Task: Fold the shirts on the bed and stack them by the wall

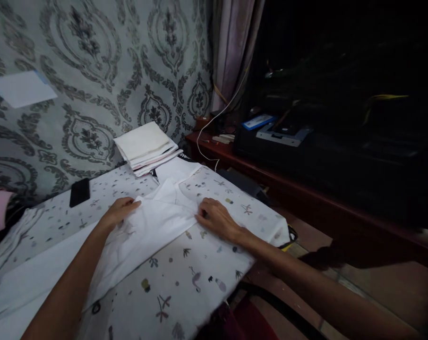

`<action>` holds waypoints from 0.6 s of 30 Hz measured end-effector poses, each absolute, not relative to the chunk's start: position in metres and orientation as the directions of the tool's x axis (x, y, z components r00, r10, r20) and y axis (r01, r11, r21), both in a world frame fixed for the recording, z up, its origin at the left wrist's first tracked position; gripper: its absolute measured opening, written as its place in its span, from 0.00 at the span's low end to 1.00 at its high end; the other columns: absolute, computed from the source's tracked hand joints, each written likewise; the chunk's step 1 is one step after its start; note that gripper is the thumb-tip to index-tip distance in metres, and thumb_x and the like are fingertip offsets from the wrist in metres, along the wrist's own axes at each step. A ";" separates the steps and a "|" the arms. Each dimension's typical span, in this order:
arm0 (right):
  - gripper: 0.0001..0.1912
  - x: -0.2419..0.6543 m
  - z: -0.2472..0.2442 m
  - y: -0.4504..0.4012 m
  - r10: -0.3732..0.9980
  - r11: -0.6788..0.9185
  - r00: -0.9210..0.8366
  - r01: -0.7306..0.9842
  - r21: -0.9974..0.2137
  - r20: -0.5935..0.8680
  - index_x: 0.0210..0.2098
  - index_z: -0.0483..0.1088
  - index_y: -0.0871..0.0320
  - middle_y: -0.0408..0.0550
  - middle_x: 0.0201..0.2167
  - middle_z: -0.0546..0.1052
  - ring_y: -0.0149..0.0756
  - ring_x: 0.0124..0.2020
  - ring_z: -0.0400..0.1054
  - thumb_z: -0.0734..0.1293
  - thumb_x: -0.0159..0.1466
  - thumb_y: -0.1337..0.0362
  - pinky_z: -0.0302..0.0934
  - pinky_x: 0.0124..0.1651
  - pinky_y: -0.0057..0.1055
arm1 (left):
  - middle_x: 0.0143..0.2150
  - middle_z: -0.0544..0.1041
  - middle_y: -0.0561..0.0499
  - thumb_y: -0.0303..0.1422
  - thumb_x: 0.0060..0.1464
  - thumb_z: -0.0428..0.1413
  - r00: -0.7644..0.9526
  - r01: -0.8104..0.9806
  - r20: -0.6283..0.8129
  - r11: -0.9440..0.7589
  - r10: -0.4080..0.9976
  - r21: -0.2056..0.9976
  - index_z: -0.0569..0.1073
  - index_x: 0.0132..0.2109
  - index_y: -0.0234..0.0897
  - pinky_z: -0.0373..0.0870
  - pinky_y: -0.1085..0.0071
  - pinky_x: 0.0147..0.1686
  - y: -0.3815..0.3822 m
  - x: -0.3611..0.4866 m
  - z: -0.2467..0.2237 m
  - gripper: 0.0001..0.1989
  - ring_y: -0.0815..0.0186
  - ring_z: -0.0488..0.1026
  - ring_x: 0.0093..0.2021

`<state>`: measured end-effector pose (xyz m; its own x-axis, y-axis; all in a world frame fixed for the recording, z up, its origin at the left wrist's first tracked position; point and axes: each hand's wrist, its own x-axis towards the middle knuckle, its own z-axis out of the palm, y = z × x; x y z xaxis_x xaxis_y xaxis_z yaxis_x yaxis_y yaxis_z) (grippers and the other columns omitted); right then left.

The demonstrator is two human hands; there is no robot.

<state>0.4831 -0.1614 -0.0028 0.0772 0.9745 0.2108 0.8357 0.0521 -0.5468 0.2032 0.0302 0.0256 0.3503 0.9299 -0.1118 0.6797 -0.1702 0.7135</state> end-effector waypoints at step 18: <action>0.10 0.484 -0.005 -0.160 0.973 0.081 0.058 0.820 -0.567 0.223 0.24 0.61 0.55 0.45 0.29 0.70 0.37 0.34 0.65 0.64 0.61 0.68 0.59 0.39 0.34 | 0.23 0.68 0.57 0.50 0.50 0.53 0.452 0.774 -0.136 -0.311 0.882 0.551 0.72 0.43 0.41 0.59 0.72 0.24 0.012 0.168 0.024 0.20 0.65 0.66 0.24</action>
<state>0.4842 -0.1601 -0.0051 0.0582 0.9730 0.2233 0.8200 0.0810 -0.5667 0.1682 0.0119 0.0238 0.4515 0.8818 -0.1363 0.7743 -0.3113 0.5509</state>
